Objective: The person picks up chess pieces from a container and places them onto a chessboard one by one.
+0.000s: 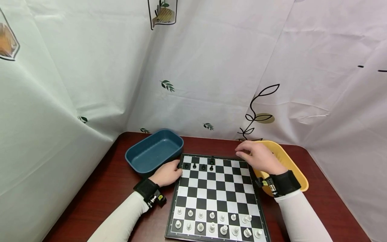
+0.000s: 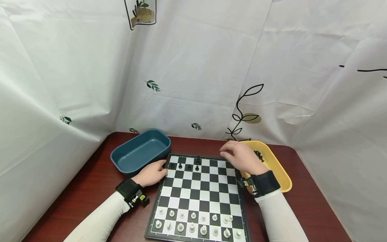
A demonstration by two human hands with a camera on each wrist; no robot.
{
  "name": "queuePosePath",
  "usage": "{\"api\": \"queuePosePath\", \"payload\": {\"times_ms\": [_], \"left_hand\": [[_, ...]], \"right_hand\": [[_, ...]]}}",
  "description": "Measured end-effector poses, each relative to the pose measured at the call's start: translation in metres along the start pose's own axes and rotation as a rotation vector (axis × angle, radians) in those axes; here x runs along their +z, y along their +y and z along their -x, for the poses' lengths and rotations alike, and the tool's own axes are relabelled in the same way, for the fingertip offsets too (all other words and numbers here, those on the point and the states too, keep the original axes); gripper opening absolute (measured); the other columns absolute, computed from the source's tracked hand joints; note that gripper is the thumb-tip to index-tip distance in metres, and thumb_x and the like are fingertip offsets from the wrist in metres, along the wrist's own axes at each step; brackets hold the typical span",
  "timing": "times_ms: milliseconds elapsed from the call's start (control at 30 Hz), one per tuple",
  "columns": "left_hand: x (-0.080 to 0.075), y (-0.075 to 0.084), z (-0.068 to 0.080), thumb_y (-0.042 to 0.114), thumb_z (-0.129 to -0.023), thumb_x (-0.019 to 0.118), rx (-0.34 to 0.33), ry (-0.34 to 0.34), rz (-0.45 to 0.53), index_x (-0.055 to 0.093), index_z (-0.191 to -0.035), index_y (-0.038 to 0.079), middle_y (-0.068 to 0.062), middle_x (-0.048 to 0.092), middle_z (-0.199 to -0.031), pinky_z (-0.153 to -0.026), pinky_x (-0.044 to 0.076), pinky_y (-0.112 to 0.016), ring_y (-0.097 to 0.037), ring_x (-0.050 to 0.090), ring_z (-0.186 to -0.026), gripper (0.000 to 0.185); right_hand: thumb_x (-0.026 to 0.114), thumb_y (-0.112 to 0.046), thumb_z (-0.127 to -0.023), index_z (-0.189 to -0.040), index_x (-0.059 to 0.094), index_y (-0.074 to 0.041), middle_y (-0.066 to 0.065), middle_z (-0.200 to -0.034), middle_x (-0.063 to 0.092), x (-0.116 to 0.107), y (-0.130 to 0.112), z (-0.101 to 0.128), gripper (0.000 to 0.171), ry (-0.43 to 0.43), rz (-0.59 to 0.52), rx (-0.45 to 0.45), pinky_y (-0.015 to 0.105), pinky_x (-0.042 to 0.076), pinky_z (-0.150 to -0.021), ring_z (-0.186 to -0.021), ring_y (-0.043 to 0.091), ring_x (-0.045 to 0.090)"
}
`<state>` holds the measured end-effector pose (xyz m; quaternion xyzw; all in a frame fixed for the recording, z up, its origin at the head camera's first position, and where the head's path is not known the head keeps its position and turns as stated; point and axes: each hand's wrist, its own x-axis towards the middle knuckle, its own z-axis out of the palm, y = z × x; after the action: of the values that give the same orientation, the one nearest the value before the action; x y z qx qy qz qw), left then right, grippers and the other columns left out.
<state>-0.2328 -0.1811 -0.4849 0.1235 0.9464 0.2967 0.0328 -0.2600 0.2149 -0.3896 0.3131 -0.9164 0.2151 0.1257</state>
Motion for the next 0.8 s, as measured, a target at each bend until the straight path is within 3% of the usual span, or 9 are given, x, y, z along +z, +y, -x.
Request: {"api": "queuePosePath", "payload": {"times_ms": [200, 433, 633, 800], "left_hand": [[0.000, 0.001, 0.000, 0.022, -0.103, 0.059, 0.002, -0.006, 0.003, 0.068, -0.140, 0.006, 0.003, 0.068, -0.093, -0.088, 0.053, -0.040, -0.014, 0.062, -0.085, 0.042], [0.000, 0.000, -0.001, 0.022, -0.103, 0.059, 0.009, -0.001, 0.004, 0.069, -0.139, 0.005, 0.004, 0.066, -0.089, -0.087, 0.053, -0.041, -0.014, 0.062, -0.083, 0.041], [-0.001, 0.001, 0.000, 0.021, -0.103, 0.059, 0.008, -0.002, 0.001, 0.068, -0.139, 0.004, 0.003, 0.067, -0.090, -0.087, 0.053, -0.041, -0.014, 0.062, -0.083, 0.041], [-0.001, 0.002, 0.002, 0.020, -0.103, 0.060, 0.005, 0.003, 0.005, 0.069, -0.138, 0.004, 0.003, 0.067, -0.092, -0.087, 0.054, -0.041, -0.015, 0.062, -0.084, 0.040]], "right_hand": [[0.079, -0.014, -0.104, -0.111, 0.083, -0.012, 0.003, -0.110, 0.078, -0.015, 0.020, 0.009, 0.009, 0.069, 0.046, 0.077, 0.045, 0.057, -0.078, -0.089, 0.019, 0.070], [0.077, -0.014, -0.105, -0.119, 0.083, -0.007, 0.012, -0.117, 0.079, -0.026, 0.037, 0.017, 0.016, 0.093, 0.036, 0.170, 0.045, 0.055, -0.074, -0.084, 0.022, 0.070], [0.074, -0.014, -0.106, -0.131, 0.078, -0.004, 0.018, -0.122, 0.078, -0.026, 0.054, 0.021, 0.027, 0.087, 0.040, 0.232, 0.056, 0.057, -0.083, -0.096, 0.034, 0.075], [0.074, -0.013, -0.106, -0.126, 0.079, -0.002, 0.019, -0.120, 0.078, -0.023, 0.068, 0.025, 0.024, 0.072, 0.047, 0.250, 0.060, 0.057, -0.086, -0.101, 0.038, 0.074]]}}
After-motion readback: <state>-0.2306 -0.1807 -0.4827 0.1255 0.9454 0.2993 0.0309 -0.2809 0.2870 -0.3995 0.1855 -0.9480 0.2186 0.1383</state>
